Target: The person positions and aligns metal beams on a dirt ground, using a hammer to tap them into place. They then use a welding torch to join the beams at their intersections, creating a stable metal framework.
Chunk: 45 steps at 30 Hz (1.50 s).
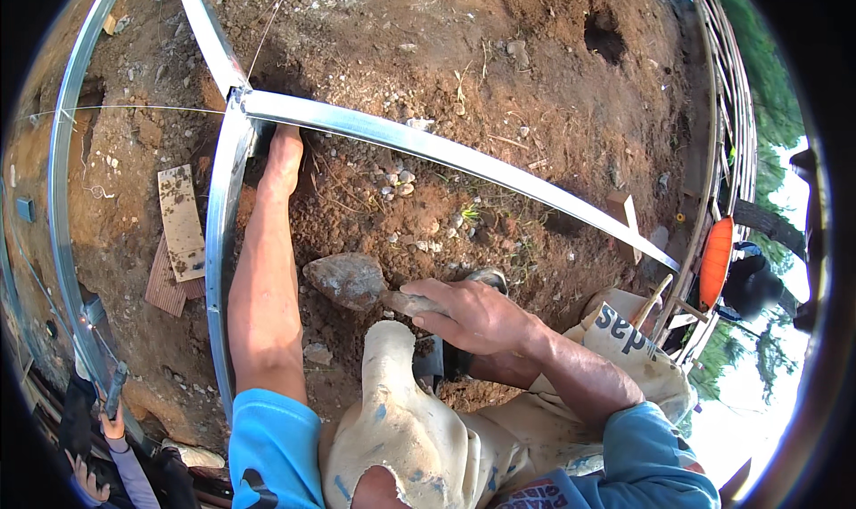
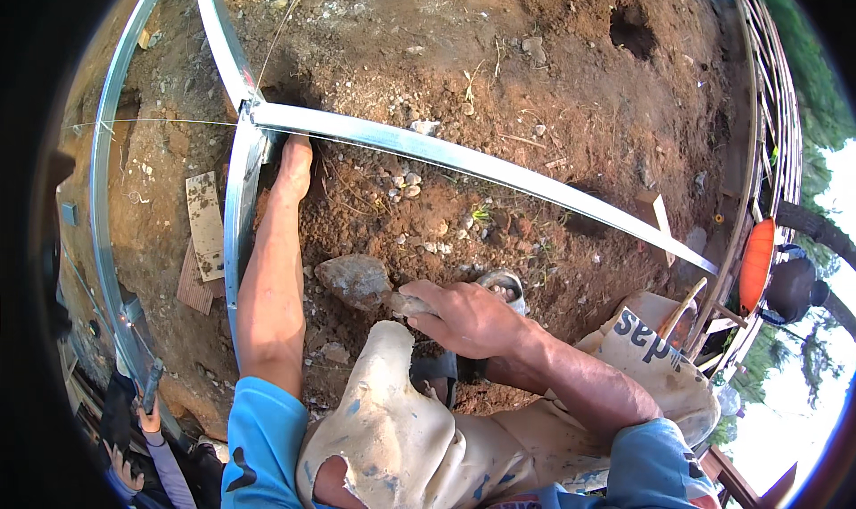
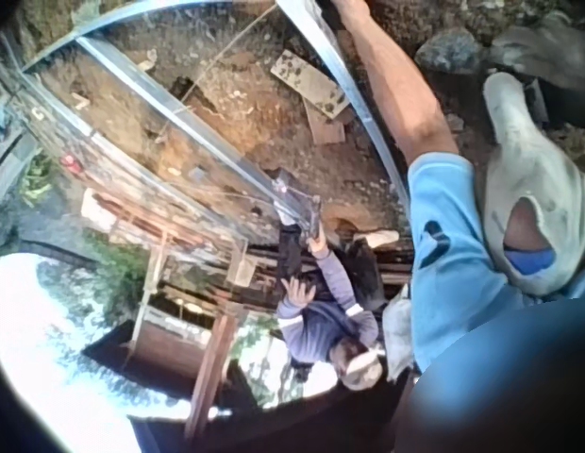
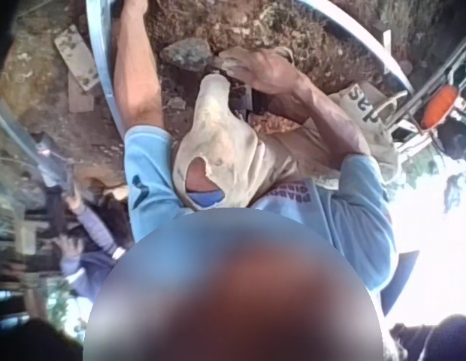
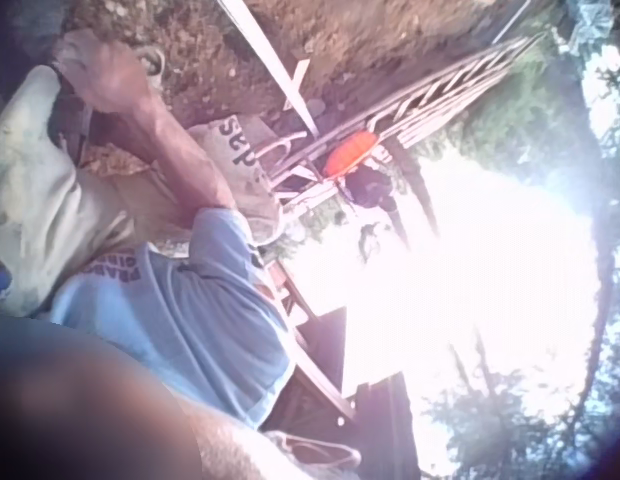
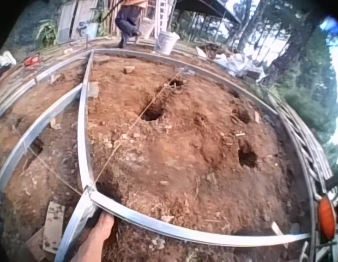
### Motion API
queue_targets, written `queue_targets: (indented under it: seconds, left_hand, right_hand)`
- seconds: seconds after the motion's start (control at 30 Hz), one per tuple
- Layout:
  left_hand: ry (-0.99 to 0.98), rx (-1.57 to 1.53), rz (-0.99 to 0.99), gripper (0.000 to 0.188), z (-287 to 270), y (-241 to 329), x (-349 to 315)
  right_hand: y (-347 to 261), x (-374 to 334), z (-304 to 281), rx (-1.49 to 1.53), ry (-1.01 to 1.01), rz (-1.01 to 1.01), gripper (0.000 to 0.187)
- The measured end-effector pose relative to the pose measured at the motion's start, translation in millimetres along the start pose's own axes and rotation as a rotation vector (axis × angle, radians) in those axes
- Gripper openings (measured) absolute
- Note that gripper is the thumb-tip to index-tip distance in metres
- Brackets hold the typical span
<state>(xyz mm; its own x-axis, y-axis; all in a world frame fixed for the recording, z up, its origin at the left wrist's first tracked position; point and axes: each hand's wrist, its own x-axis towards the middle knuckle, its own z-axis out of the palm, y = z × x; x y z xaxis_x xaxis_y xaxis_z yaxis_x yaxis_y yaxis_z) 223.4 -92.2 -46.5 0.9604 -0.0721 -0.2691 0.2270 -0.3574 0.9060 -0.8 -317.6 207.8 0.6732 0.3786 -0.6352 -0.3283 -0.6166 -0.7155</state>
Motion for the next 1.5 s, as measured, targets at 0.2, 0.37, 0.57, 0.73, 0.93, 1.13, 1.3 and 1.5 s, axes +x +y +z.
queue_targets:
  seconds: [0.2, 0.37, 0.57, 0.73, 0.93, 1.13, 1.3, 1.5]
  left_hand:
    - [0.0, 0.074, -0.213, 0.07, 9.3, -40.9, 34.3]
    - [-0.155, 0.2, -0.287, 0.071, -14.1, -56.8, 10.5]
    - [-0.279, 0.65, -0.222, 0.058, -26.0, -24.3, -9.4]
    - [-0.315, 1.028, -0.136, 0.059, -46.2, -2.5, -41.6]
    - [-0.428, 1.263, -0.32, 0.089, -39.5, -13.7, -23.0]
    - [-0.646, 1.339, -0.338, 0.091, -39.4, -12.3, -4.3]
    - [-0.578, 1.282, -0.302, 0.087, -42.4, -6.8, -9.7]
    - [-0.561, 1.234, -0.3, 0.076, -44.7, -6.8, -17.0]
  right_hand:
    - [8.3, -3.9, 13.7, 0.077, -0.056, 0.099, 0.049]
    - [5.3, -0.6, 15.9, 0.204, -0.045, 0.121, 0.049]
    - [0.6, -0.7, 18.6, 0.114, -0.017, 0.081, 0.048]
    - [7.1, -2.5, 26.7, 0.12, 0.036, 0.037, 0.048]
    - [11.6, -0.3, 33.9, 0.137, 0.109, -0.056, 0.047]
    - [12.8, 1.5, 32.8, 0.099, 0.046, -0.005, 0.048]
    - [15.2, 5.5, 33.5, 0.073, 0.021, 0.018, 0.049]
    - [14.1, 5.9, 36.6, 0.038, 0.023, -0.003, 0.05]
